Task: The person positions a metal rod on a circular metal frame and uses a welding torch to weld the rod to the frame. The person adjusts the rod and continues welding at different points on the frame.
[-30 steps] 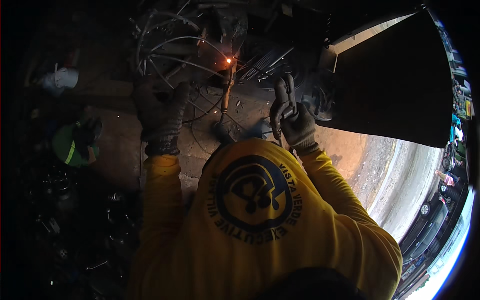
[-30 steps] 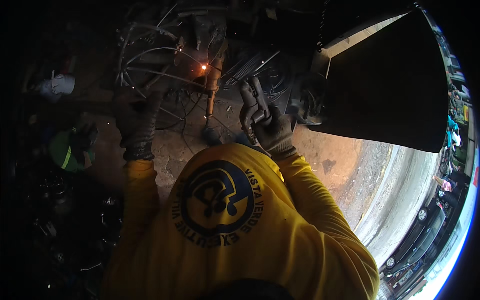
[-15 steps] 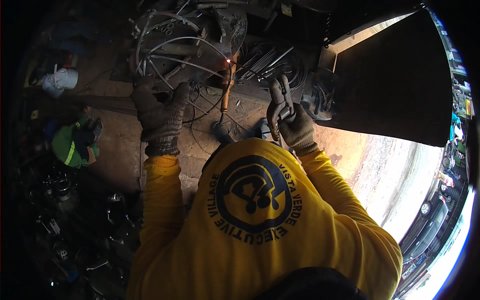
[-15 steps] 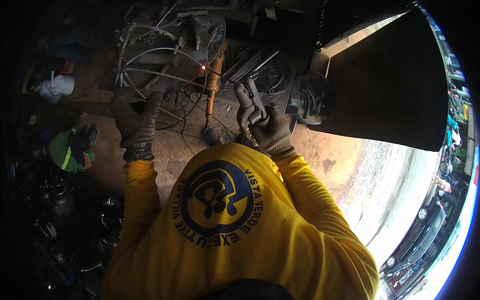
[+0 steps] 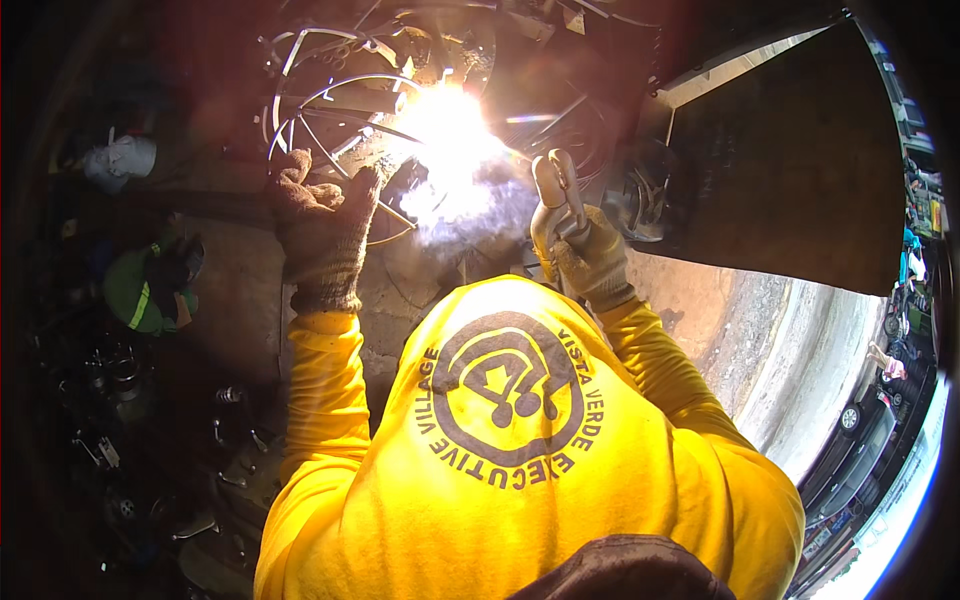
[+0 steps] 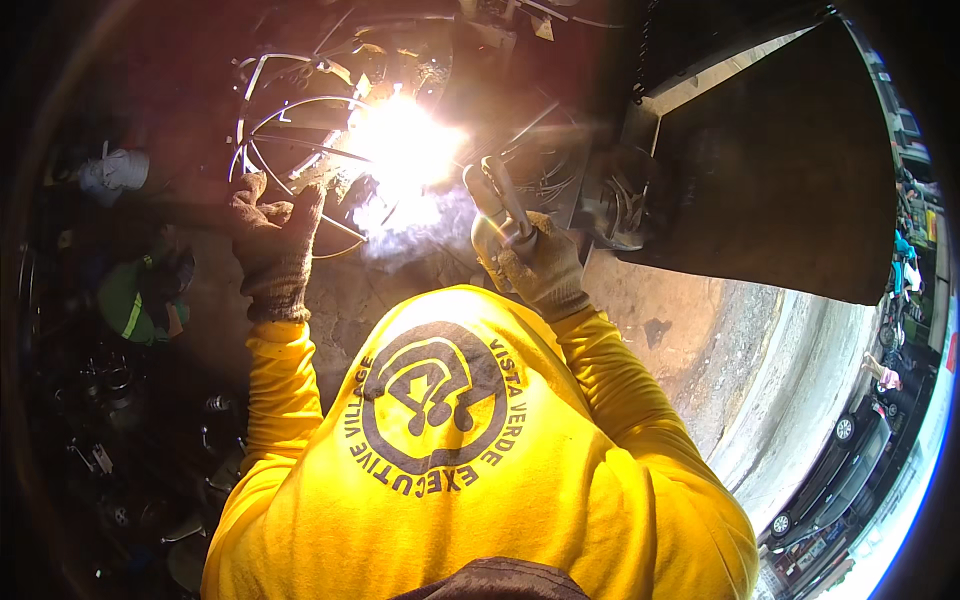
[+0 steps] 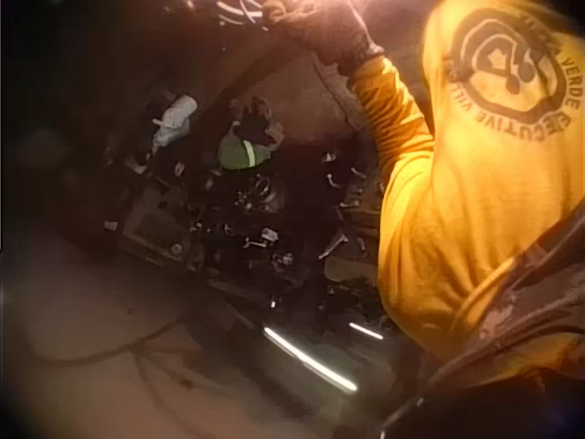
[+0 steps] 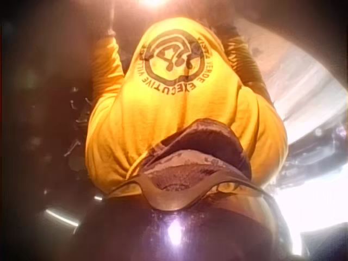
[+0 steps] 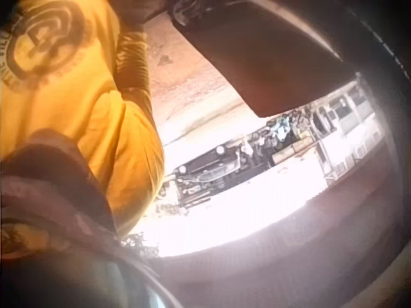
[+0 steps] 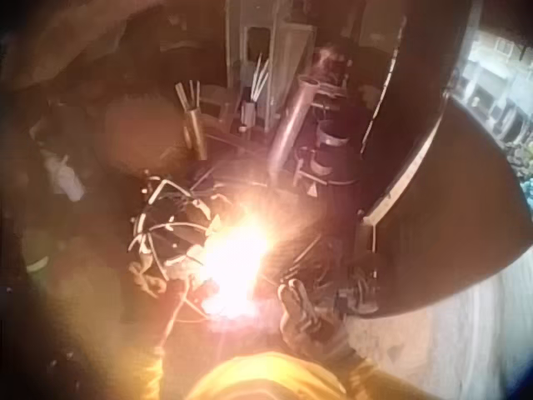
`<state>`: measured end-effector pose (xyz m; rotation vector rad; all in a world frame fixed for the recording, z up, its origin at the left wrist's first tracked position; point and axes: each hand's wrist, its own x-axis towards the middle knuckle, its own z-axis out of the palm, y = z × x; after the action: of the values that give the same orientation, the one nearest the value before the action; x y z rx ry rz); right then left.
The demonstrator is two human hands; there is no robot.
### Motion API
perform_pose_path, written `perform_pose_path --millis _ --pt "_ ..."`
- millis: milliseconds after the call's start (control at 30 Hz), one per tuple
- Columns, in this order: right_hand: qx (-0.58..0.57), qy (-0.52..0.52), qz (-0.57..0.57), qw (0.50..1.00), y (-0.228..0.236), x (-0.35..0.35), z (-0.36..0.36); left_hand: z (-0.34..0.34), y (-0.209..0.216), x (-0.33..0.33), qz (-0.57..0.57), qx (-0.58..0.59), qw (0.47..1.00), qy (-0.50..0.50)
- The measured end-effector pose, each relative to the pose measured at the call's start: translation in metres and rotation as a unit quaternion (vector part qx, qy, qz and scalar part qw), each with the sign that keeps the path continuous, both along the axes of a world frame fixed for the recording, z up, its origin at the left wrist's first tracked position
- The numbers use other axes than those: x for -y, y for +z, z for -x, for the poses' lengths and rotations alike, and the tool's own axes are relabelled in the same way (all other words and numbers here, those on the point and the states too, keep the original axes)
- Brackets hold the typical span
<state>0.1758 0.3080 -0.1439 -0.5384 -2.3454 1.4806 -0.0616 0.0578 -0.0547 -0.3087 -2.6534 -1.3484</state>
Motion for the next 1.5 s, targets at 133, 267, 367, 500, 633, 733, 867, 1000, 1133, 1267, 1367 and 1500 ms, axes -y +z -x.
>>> perform_pose_path --millis 133,267,367,500,633,733,867,1000,1133,1267,1367,1500 --pt "0.003 -0.007 -0.031 0.999 0.007 0.001 0.002 0.003 0.005 0.002 0.052 -0.022 0.998 -0.009" --pt "-0.036 -0.045 -0.019 0.998 0.013 0.005 0.006 0.003 -0.001 0.001 -0.048 0.001 0.999 -0.012" --pt "0.019 -0.066 -0.054 0.996 0.022 0.001 0.005 0.013 -0.020 0.014 -0.048 -0.036 0.994 -0.092" --pt "0.059 -0.089 -0.076 0.991 0.019 0.000 0.008 0.013 -0.032 0.018 -0.046 -0.071 0.992 -0.098" --pt "0.043 -0.076 -0.049 0.995 0.011 -0.001 0.002 -0.001 -0.038 0.015 -0.101 -0.003 0.994 -0.034" --pt "0.036 -0.074 -0.025 0.996 0.001 -0.003 -0.002 -0.009 -0.041 0.017 -0.105 0.024 0.994 -0.021" --pt "0.065 -0.074 -0.013 0.995 0.000 -0.001 -0.003 -0.013 -0.054 0.022 -0.121 0.038 0.992 -0.012" --pt "0.066 -0.064 -0.014 0.996 -0.002 -0.003 -0.004 -0.014 -0.057 0.020 -0.134 0.043 0.990 -0.019" --pt "0.069 -0.063 -0.010 0.996 0.003 -0.002 -0.001 -0.014 -0.060 0.023 -0.110 0.032 0.993 -0.020" --pt "0.096 -0.057 -0.017 0.994 0.003 -0.005 0.000 -0.012 -0.061 0.024 -0.117 0.032 0.992 -0.031" --pt "0.099 -0.061 -0.013 0.993 0.006 -0.004 0.003 -0.013 -0.057 0.021 -0.090 0.039 0.995 -0.016" --pt "0.091 -0.058 -0.015 0.994 0.008 -0.004 0.004 -0.011 -0.063 0.025 -0.115 0.050 0.992 -0.010"
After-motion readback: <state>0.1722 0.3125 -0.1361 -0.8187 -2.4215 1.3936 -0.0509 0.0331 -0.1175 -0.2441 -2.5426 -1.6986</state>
